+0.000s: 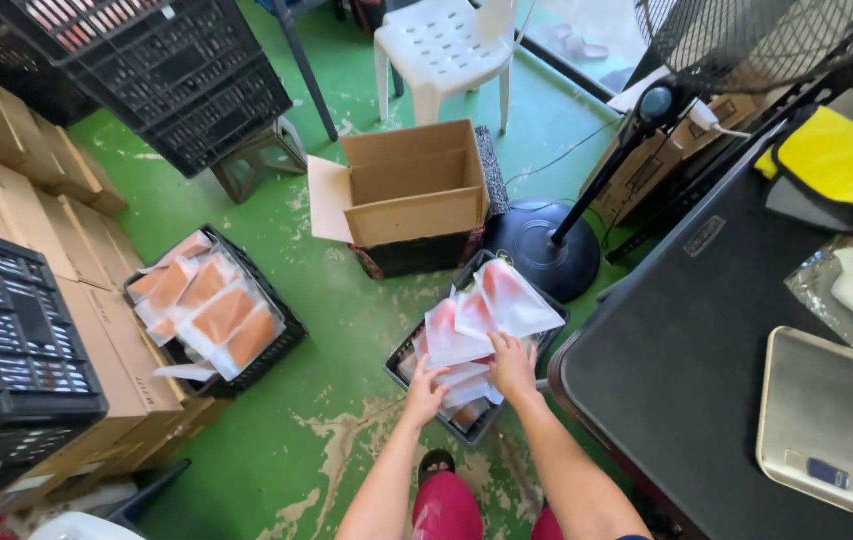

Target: Portioning red powder from a large bowl into small plastic bags using a spoon and a digital scale for precise measurement.

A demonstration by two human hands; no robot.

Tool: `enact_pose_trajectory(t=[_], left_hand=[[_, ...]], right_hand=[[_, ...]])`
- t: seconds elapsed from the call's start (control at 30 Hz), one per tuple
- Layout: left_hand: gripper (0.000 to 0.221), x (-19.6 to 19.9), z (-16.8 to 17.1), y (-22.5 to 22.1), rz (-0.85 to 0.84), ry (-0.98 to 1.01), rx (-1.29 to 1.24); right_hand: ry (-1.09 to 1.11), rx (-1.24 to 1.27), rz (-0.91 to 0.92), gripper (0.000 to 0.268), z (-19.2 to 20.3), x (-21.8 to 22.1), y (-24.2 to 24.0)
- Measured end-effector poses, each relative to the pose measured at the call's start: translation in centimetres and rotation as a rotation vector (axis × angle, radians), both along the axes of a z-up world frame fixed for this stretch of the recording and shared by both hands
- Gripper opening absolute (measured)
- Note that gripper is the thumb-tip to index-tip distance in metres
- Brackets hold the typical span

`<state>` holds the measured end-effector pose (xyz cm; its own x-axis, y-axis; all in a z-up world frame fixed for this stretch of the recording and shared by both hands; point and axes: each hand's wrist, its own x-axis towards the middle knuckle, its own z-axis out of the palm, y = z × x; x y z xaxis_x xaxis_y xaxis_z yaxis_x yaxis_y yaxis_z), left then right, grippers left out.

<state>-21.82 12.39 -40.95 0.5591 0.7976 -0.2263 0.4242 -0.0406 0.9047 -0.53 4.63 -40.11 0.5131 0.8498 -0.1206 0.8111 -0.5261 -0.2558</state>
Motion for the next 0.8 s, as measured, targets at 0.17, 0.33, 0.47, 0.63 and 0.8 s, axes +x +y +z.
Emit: enact_pose_trajectory(t=[0.17,0.33,0.47,0.63,0.8], left_hand=[[0.037,0.3,-5.2,-3.5,-0.119,0.187,-0.124],[0.019,2.0,2.0,-4.9,-0.215,0.065,-0.137],[0.024,6.2,14.4,-3.6,-0.185,-0.058,-0.125],[0.021,18.2,29.7,-6.2,-0.403,-0.121,0.097],[0.031,30.6,38.8,-14.9,-0.782,-0.077,0.378]], right_hand=[[0.398,-0.303,0.089,0.057,-13.4,-0.4,-4.7],[0.504,-0.252,0.324,0.039,2.9,-5.6,-10.3],[0.697,-0.165,0.274,0.037,11.9,-7.0,-17.1],[0.950,0.159,-0.206,0.030,14.0,-4.5,-30.2],[0.892,0.420,-0.889,0.026,5.9,-8.5,-50.1]])
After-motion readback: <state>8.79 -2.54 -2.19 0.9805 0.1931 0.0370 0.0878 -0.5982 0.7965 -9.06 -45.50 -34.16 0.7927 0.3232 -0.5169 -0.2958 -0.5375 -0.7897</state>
